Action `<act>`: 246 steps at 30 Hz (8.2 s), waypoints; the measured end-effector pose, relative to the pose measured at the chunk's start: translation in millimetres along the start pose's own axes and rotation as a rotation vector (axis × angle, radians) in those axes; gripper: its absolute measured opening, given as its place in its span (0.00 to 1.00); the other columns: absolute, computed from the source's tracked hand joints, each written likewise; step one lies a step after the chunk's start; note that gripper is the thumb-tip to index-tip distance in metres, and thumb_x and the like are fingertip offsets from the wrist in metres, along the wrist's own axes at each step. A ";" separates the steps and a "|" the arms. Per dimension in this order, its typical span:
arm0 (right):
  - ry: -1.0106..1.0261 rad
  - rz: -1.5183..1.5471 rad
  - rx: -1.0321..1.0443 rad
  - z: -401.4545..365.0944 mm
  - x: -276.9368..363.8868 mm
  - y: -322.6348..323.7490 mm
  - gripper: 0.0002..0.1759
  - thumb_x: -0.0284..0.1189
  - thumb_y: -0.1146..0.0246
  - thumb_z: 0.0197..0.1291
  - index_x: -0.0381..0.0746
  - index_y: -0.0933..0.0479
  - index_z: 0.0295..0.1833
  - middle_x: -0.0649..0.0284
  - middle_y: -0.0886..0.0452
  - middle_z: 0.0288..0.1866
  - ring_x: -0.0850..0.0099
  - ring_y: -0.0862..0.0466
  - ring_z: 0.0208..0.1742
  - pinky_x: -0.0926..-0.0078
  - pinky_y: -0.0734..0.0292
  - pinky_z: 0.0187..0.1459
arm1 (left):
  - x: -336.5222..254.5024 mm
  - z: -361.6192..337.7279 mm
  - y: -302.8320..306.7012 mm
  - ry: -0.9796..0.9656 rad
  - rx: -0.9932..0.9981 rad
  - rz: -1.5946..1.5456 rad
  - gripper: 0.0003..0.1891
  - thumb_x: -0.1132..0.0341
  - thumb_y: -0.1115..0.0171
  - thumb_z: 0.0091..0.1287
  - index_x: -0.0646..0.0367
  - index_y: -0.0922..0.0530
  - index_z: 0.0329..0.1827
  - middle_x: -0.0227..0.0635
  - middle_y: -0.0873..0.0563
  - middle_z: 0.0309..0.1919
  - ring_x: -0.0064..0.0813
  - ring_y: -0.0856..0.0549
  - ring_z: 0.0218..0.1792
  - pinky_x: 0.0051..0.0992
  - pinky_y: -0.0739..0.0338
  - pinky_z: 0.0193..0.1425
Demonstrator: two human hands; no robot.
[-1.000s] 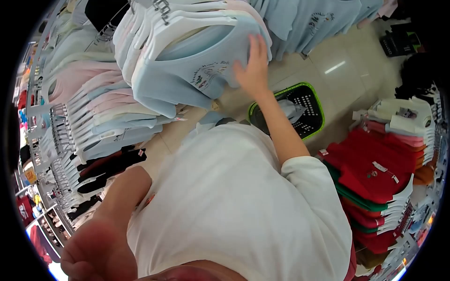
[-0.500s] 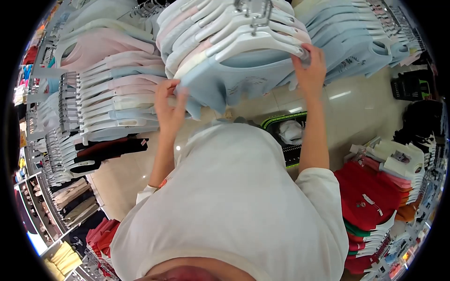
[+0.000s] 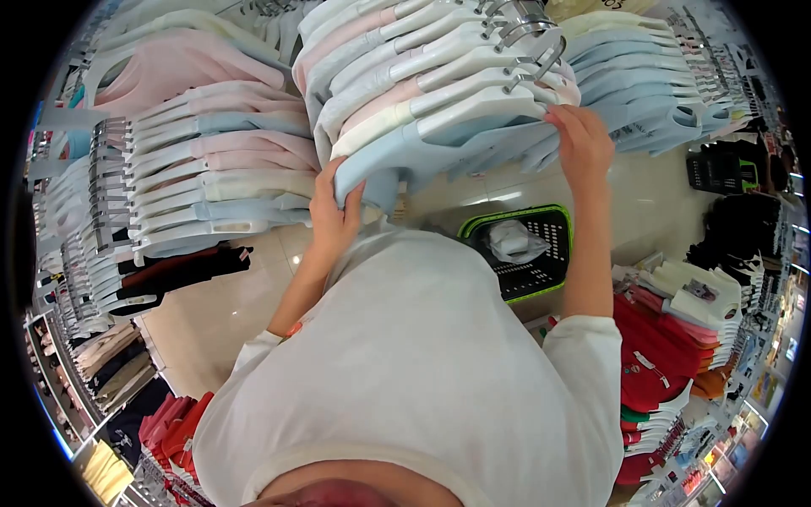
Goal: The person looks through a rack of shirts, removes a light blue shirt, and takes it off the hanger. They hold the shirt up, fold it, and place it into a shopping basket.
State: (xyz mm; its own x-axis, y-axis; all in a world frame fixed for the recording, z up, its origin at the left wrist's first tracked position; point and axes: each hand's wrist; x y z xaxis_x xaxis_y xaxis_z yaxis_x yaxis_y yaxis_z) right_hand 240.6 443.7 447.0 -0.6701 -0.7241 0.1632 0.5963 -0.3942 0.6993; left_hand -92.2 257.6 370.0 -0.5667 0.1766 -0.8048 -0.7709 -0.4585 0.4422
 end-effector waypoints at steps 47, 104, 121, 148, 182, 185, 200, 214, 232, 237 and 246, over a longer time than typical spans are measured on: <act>-1.323 1.324 -0.486 -123.1 27.1 -104.6 0.24 0.45 0.37 0.71 0.36 0.22 0.59 0.66 0.16 0.50 0.72 0.19 0.48 0.71 0.24 0.51 | -14.7 33.3 19.2 0.014 -0.053 -0.060 0.22 0.62 0.35 0.71 0.66 0.25 0.62 0.43 0.16 0.50 0.31 0.17 0.47 0.29 0.24 0.55; -1.755 1.604 0.145 -294.4 92.7 -73.3 0.35 0.38 0.26 0.59 0.39 0.29 0.69 0.60 0.19 0.62 0.62 0.20 0.62 0.59 0.24 0.62 | 99.6 -100.7 -39.3 0.879 0.555 -1.949 0.39 0.35 0.59 0.72 0.55 0.36 0.77 0.40 0.30 0.74 0.46 0.32 0.73 0.52 0.40 0.77; -1.814 1.771 0.159 -291.6 119.1 -57.7 0.34 0.46 0.40 0.72 0.39 0.36 0.75 0.62 0.24 0.67 0.67 0.22 0.62 0.64 0.25 0.61 | 77.8 -113.2 -103.4 1.149 0.469 -1.725 0.36 0.38 0.56 0.75 0.53 0.38 0.78 0.38 0.30 0.74 0.45 0.31 0.73 0.52 0.35 0.75; -1.277 2.034 0.269 -235.2 96.1 -14.0 0.28 0.37 0.44 0.74 0.34 0.35 0.72 0.55 0.25 0.69 0.58 0.23 0.67 0.55 0.28 0.69 | -66.3 -144.3 -91.0 1.006 0.016 -1.147 0.28 0.55 0.46 0.78 0.54 0.39 0.76 0.38 0.21 0.63 0.37 0.16 0.56 0.39 0.16 0.53; -1.273 1.872 0.242 -220.2 81.0 0.3 0.39 0.34 0.33 0.67 0.34 0.43 0.77 0.55 0.30 0.73 0.57 0.27 0.70 0.51 0.28 0.68 | -44.6 -183.3 5.5 1.067 0.318 -0.572 0.30 0.62 0.36 0.73 0.61 0.34 0.75 0.38 0.22 0.66 0.32 0.24 0.66 0.37 0.26 0.66; -1.320 1.902 0.198 -209.8 81.7 9.6 0.36 0.35 0.36 0.70 0.34 0.42 0.77 0.54 0.29 0.72 0.56 0.26 0.70 0.50 0.28 0.68 | -98.2 -166.7 67.5 0.568 0.542 -0.308 0.28 0.60 0.35 0.72 0.62 0.30 0.72 0.37 0.14 0.53 0.27 0.16 0.51 0.32 0.21 0.57; -1.347 1.882 0.305 -198.3 68.5 18.7 0.35 0.39 0.36 0.70 0.39 0.39 0.76 0.57 0.28 0.72 0.57 0.26 0.70 0.49 0.30 0.69 | -395.7 -108.8 175.0 -0.728 0.487 -0.629 0.15 0.51 0.46 0.72 0.51 0.26 0.51 0.27 0.30 0.16 0.18 0.39 0.11 0.25 0.52 0.21; -1.329 1.875 0.287 -201.4 61.0 17.4 0.34 0.39 0.40 0.73 0.36 0.40 0.76 0.54 0.29 0.73 0.57 0.28 0.71 0.51 0.31 0.70 | -381.9 -63.6 140.4 -1.060 0.537 -0.892 0.25 0.71 0.47 0.69 0.32 0.32 0.67 0.29 0.26 0.19 0.17 0.35 0.13 0.19 0.46 0.20; -1.218 1.872 0.454 -216.5 58.7 2.9 0.39 0.27 0.29 0.61 0.39 0.38 0.75 0.57 0.25 0.68 0.60 0.23 0.67 0.54 0.26 0.66 | 40.1 -144.7 -13.2 0.647 -0.200 -0.942 0.19 0.51 0.42 0.76 0.54 0.24 0.29 0.32 0.19 0.27 0.25 0.19 0.34 0.32 0.22 0.48; -1.275 2.005 0.433 -213.4 61.4 -1.5 0.35 0.25 0.31 0.63 0.38 0.36 0.73 0.59 0.23 0.66 0.62 0.22 0.65 0.56 0.24 0.64 | 112.7 -193.3 -89.7 0.843 -0.227 -0.660 0.13 0.56 0.31 0.70 0.57 0.18 0.36 0.30 0.14 0.36 0.23 0.17 0.41 0.26 0.24 0.50; -1.292 1.946 0.569 -210.4 68.8 7.9 0.32 0.21 0.32 0.62 0.35 0.34 0.71 0.57 0.22 0.65 0.61 0.21 0.64 0.56 0.24 0.64 | 137.2 -151.2 -89.6 0.919 -0.191 -0.833 0.04 0.68 0.36 0.71 0.56 0.23 0.39 0.31 0.15 0.40 0.23 0.18 0.44 0.24 0.24 0.51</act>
State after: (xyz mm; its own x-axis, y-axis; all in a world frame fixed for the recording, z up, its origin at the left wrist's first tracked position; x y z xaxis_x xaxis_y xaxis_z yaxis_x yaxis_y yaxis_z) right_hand 292.3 271.7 317.4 0.3160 0.7311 0.6047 0.6357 0.3099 -0.7070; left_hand -56.9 191.2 160.1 0.5433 -0.1632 -0.8235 -0.6984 -0.6323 -0.3354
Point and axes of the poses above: each hand's wrist, its own z-axis towards the middle knuckle, its own y-axis out of the back of the hand, x = y × z
